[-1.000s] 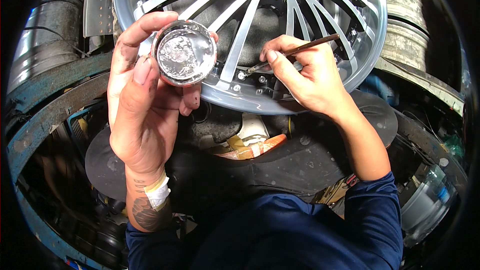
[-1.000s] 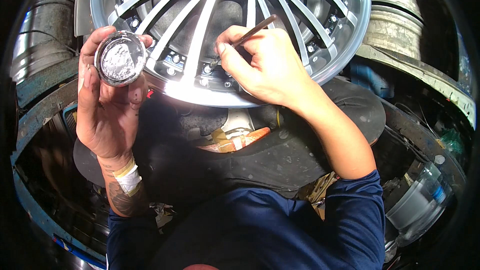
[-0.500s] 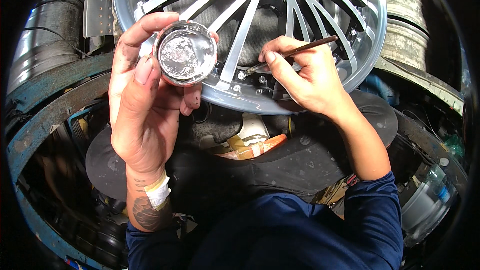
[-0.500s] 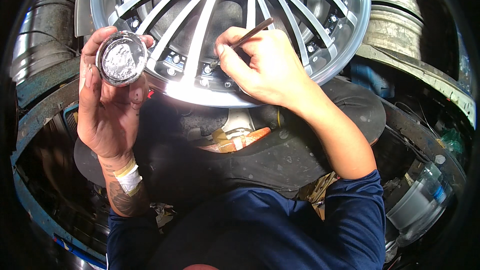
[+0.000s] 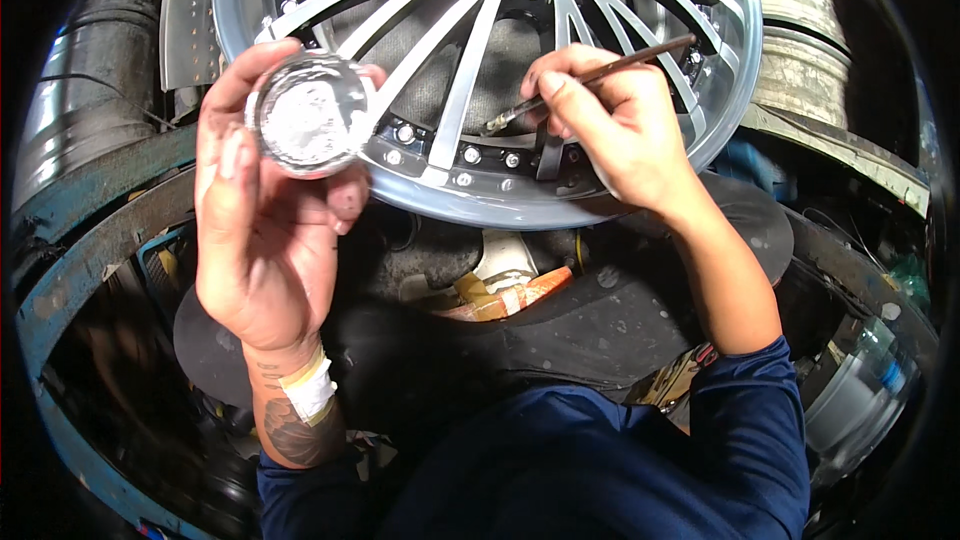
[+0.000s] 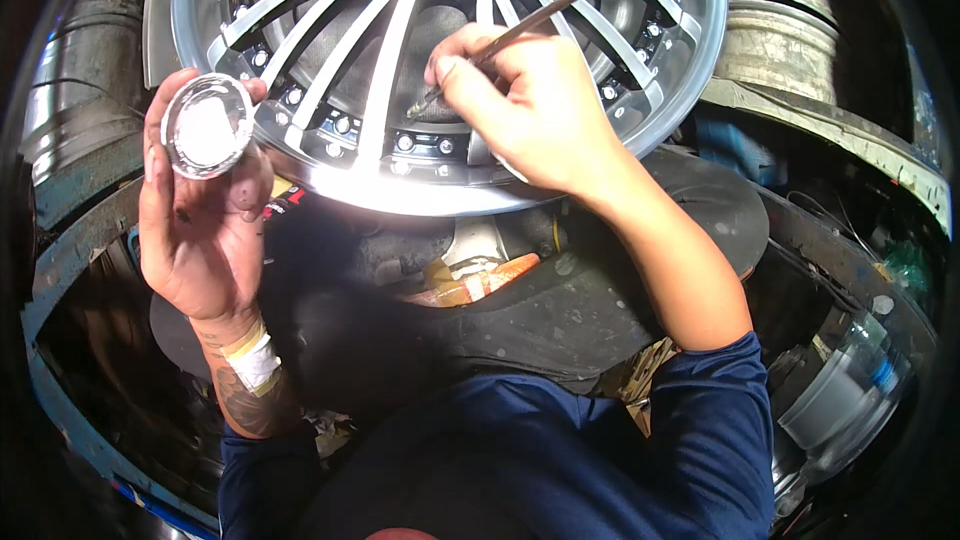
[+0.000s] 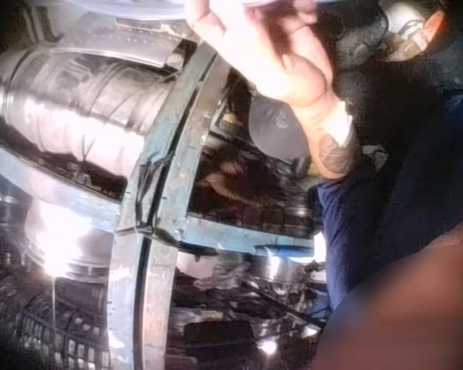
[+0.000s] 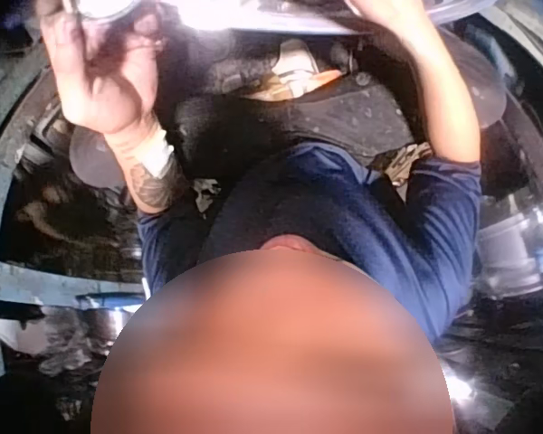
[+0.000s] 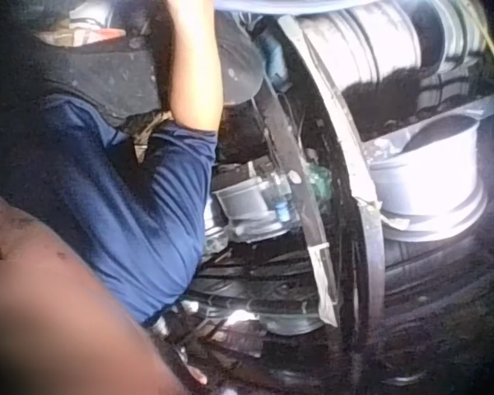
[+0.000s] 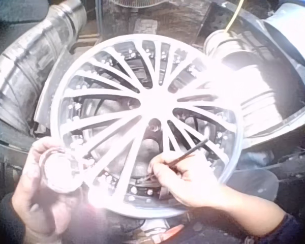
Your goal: The person paints the details of a chrome car rim using a fine brush and a small container of silver paint.
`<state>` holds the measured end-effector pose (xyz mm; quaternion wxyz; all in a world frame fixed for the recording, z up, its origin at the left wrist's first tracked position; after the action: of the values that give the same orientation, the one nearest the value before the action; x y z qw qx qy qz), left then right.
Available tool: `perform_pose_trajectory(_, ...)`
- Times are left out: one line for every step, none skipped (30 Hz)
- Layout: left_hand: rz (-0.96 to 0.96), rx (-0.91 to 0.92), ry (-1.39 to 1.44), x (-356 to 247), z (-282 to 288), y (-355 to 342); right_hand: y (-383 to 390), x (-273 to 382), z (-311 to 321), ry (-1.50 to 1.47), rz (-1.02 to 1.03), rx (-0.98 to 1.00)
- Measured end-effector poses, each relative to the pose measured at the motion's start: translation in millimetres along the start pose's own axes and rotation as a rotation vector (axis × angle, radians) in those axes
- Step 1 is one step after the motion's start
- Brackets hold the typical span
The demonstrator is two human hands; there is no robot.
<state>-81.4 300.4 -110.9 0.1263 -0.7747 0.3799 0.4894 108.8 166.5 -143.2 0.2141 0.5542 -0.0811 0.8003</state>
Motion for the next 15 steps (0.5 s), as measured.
perform_pose_trajectory(-0.007, -0.022, 0.036, 0, 3, 0, -2, -3, 4, -0.067, -0.019, -0.026)
perform_pose_trajectory(-0.045, 0.042, 0.074, 0, 6, 0, -3, -6, 8, -0.134, -0.038, -0.053)
perform_pose_trajectory(-0.059, 0.017, 0.106, -1, 8, 0, -3, -4, 13, -0.114, -0.066, -0.056)
perform_pose_trajectory(-0.075, -0.005, 0.136, -4, 10, -1, -5, -4, 16, -0.142, -0.036, -0.08)
perform_pose_trajectory(-0.099, 0.01, 0.204, -5, 14, -2, -5, -3, 19, -0.151, -0.053, -0.077)
perform_pose_trajectory(-0.098, 0.023, 0.202, -5, 14, -3, -6, -1, 24, -0.161, -0.069, -0.075)
perform_pose_trajectory(-0.118, 0.004, 0.211, -6, 16, -4, -8, 1, 31, -0.154, -0.071, -0.093)
perform_pose_trajectory(-0.138, -0.015, 0.22, -8, 18, -5, -10, 3, 41, -0.148, -0.073, -0.111)
perform_pose_trajectory(-0.141, -0.102, 0.219, -8, 24, -6, -14, 5, 52, -0.167, -0.068, -0.12)
perform_pose_trajectory(-0.161, -0.101, 0.255, -11, 26, -6, -16, 11, 65, -0.133, -0.047, -0.19)
perform_pose_trajectory(-0.188, -0.123, 0.248, -13, 30, -6, -16, 8, 81, -0.169, -0.068, -0.239)
perform_pose_trajectory(-0.217, -0.144, 0.243, -16, 35, -6, -16, 3, 96, -0.205, -0.089, -0.287)
perform_pose_trajectory(-0.249, -0.107, 0.224, -20, 39, -7, -16, 0, 110, -0.308, -0.063, -0.393)
perform_pose_trajectory(-0.252, -0.09, 0.225, -19, 44, -9, -16, -11, 125, -0.372, -0.138, -0.34)
perform_pose_trajectory(-0.281, -0.074, 0.236, -20, 49, -11, -15, -17, 138, -0.398, -0.13, -0.356)
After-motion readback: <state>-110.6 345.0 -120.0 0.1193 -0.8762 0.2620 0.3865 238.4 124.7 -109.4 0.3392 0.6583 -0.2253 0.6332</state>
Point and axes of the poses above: each hand's wrist, its own y-axis away from the middle knuckle, its own z-axis out of the back of the hand, x = y × z, the point moved 7 cm from there along -y, towards the middle knuckle, and after that the axes turned 1 degree about z, right-handed, at the moved point
